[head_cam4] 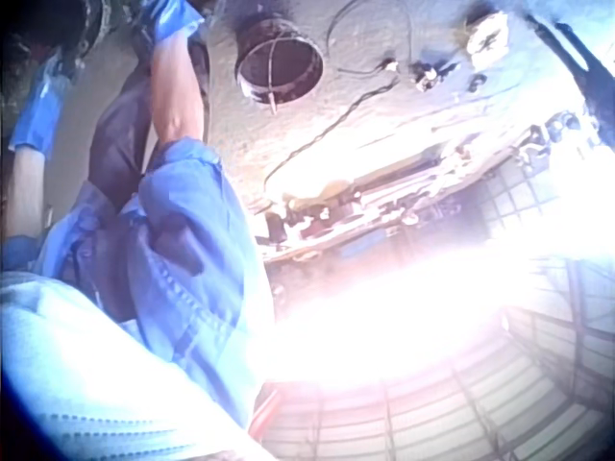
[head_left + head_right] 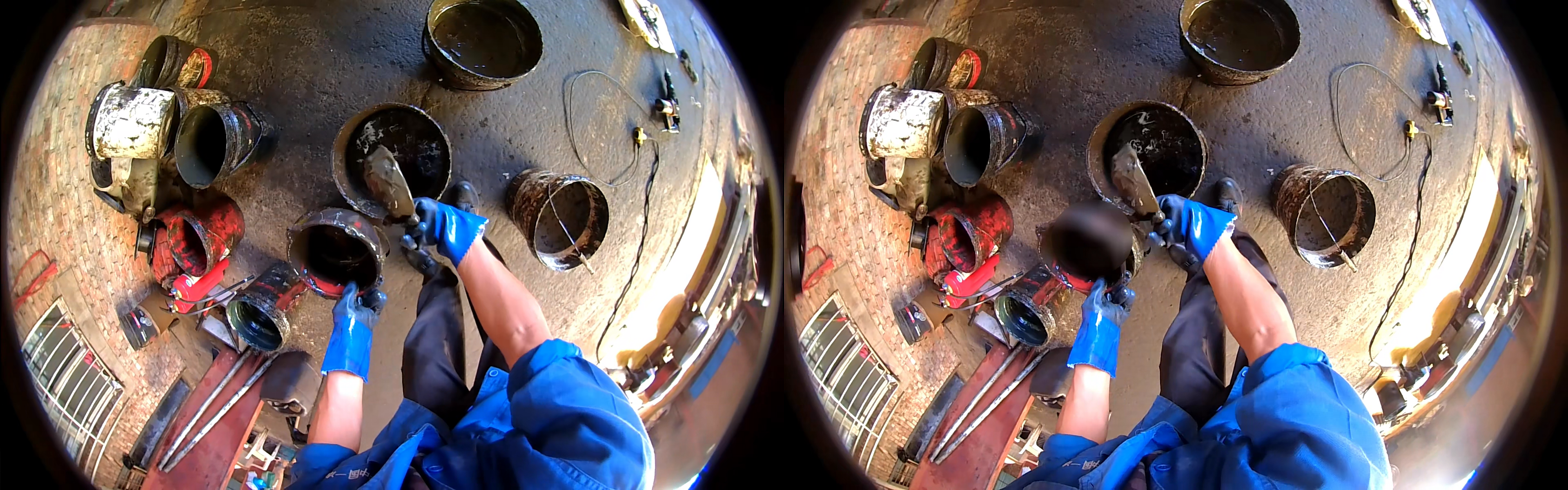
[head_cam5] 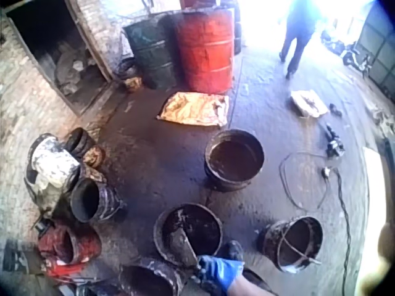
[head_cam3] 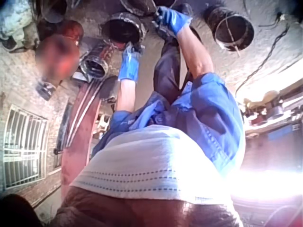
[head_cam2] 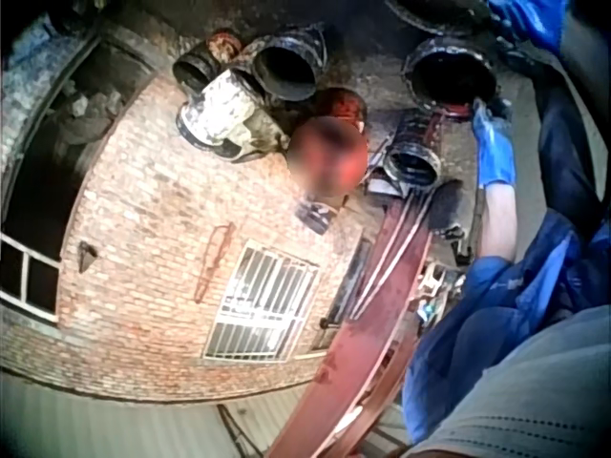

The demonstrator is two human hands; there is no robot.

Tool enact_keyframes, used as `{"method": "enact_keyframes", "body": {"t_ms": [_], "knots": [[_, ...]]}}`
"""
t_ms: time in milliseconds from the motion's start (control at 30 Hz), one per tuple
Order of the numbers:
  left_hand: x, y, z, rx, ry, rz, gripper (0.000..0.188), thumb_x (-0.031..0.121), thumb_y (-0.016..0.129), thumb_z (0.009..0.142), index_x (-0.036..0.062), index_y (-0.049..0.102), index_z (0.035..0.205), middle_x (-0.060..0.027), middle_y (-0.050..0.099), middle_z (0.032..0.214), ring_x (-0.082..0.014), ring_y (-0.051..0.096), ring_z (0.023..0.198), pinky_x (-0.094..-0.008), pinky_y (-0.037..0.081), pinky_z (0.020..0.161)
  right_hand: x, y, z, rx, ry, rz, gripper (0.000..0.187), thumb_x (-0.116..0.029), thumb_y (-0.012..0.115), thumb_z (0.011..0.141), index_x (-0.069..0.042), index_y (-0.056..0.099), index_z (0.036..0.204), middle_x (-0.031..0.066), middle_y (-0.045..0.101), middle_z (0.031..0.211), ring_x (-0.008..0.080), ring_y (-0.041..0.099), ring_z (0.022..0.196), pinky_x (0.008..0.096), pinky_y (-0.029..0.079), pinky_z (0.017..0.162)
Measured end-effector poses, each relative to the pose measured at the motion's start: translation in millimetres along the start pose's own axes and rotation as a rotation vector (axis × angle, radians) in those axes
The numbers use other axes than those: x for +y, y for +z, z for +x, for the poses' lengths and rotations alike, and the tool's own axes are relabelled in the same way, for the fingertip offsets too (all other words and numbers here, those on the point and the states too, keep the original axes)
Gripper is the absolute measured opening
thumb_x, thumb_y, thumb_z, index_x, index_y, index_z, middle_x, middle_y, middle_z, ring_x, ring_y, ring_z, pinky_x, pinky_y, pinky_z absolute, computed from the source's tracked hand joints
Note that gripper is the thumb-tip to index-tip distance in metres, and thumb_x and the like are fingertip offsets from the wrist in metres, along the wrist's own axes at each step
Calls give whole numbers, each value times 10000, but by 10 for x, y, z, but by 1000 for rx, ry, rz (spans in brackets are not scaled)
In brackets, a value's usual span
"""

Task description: The person scoops a dark liquid from a bucket using a small red container and pours it into another bucket. They repeat this process multiple times, transferring the liquid between different buckets on the floor.

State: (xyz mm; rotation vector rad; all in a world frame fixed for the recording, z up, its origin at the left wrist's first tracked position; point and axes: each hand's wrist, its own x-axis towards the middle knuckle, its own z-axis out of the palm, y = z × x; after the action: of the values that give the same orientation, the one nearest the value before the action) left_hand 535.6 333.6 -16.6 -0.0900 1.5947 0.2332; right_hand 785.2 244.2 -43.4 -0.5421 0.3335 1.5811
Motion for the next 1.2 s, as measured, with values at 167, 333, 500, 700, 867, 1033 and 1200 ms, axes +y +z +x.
{"method": "enact_keyframes", "body": {"t_ms": [167,333,500,700,867,1033,1200], "knots": [[-36,47,46,12,-48,-9,242,258,545,837,54,566,965,-132,616,807,-234,538,607,-393,465,577,177,-343,-22,-117,-57,508,936,-719,458,644,83,437,1126,69,532,789,169,549,609,386,486,637],[-98,129,3,27,-21,-32,227,254,557,827,71,572,960,-116,613,798,-225,522,593,-390,457,572,320,-688,88,38,-41,509,1013,-775,455,592,83,441,1131,78,540,817,182,547,653,400,474,712],[-148,139,35,73,-88,-106,223,239,577,816,67,576,958,-110,607,782,-230,534,610,-403,460,575,321,-754,70,17,14,118,904,-748,303,702,75,497,1022,63,516,745,171,485,617,380,433,619],[-430,209,-19,-156,-20,58,199,220,564,828,40,557,914,-105,588,787,-236,536,672,-392,455,656,19,-813,28,299,-235,692,507,-412,387,803,41,512,992,127,534,834,240,509,755,436,425,810],[-50,-360,254,-237,-90,-89,314,307,544,804,74,574,1013,-125,620,942,-245,578,751,-379,468,613,-72,-294,375,474,-54,811,378,-338,389,807,-9,523,936,116,542,808,237,520,722,458,437,776],[-358,-73,421,-159,-101,-47,304,303,523,818,91,573,1031,-123,632,911,-262,587,691,-386,468,572,-399,-266,56,657,-83,872,258,-264,391,811,-59,533,879,104,549,782,235,532,689,480,449,742],[-337,-102,411,-145,-91,-56,330,343,505,830,100,570,1045,-125,634,895,-263,586,681,-409,469,588,-460,104,94,706,-68,806,206,-60,451,831,-131,552,666,26,540,544,190,539,495,460,502,613]]}}
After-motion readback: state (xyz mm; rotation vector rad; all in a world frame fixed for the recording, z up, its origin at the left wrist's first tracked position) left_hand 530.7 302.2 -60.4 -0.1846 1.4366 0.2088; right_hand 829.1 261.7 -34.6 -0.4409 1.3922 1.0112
